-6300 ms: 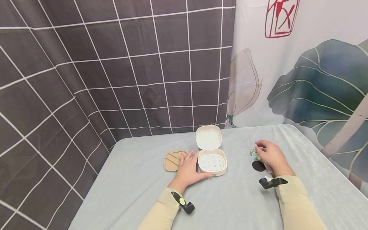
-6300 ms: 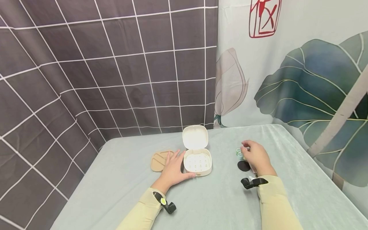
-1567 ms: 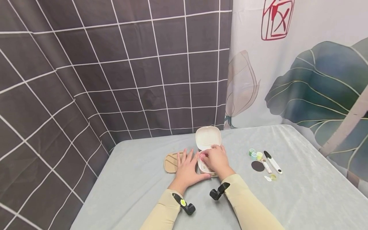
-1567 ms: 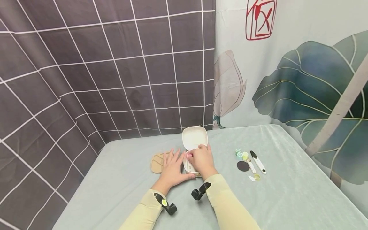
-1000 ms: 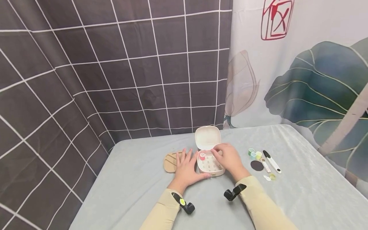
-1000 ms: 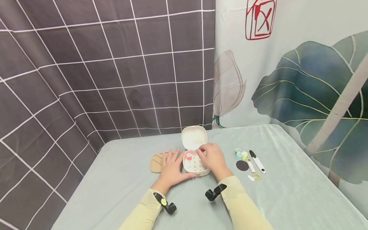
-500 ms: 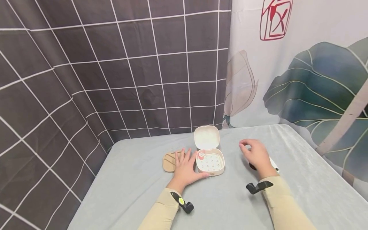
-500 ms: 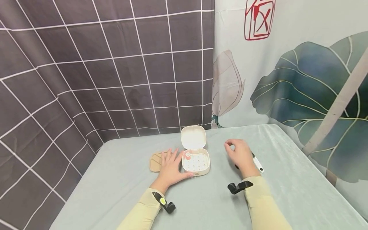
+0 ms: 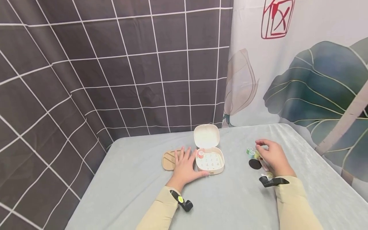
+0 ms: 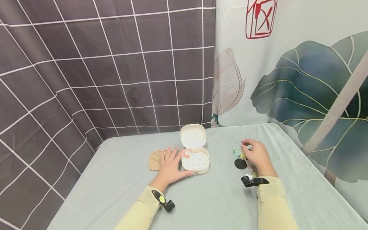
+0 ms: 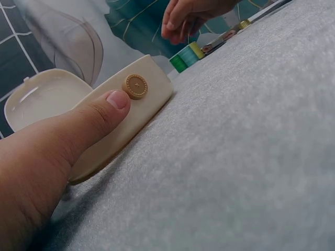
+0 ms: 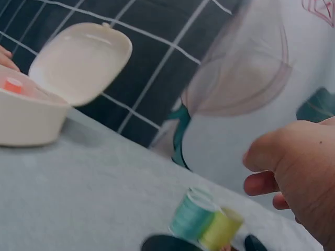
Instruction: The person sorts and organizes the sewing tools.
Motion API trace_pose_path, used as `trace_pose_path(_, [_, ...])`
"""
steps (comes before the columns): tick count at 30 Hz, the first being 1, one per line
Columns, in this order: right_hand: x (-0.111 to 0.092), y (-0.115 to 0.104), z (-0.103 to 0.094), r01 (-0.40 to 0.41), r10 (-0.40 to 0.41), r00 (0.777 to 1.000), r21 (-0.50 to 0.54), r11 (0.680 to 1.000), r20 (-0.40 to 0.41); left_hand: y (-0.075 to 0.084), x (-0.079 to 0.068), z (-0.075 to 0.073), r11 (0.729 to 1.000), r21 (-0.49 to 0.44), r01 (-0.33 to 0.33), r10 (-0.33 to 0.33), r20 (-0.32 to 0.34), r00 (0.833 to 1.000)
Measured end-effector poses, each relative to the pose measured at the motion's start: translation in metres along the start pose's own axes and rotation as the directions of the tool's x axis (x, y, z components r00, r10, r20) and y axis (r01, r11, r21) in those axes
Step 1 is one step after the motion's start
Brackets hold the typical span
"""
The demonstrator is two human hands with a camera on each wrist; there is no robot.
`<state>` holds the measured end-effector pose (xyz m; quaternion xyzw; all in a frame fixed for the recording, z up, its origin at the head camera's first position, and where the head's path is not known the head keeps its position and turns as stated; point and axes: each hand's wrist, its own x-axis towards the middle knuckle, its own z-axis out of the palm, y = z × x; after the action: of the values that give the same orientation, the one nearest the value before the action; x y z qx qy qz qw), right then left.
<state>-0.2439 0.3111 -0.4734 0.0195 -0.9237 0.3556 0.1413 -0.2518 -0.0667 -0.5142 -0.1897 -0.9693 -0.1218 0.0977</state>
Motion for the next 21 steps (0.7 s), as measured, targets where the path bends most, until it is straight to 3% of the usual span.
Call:
trace_pose_path(8, [-0.002, 0.013, 0.005, -0.065, 0.054, 0.985, 0.065, 0.996, 0.164, 0.000, -0.001, 0.001, 1.000, -0.011, -0.003, 0.003, 0.002, 1.000])
trace_pose_path(17, [0.000, 0.020, 0.007, -0.157, 0.116, 0.964, 0.160, 0.975, 0.239, 0.001, 0.001, 0.000, 1.000, -0.003, -0.001, 0.001, -0.002, 1.000])
trace_pose_path(21, [0.002, 0.023, 0.007, -0.133, 0.106, 0.970, 0.115, 0.984, 0.220, 0.001, 0.001, 0.000, 1.000, -0.005, 0.000, 0.000, 0.000, 1.000])
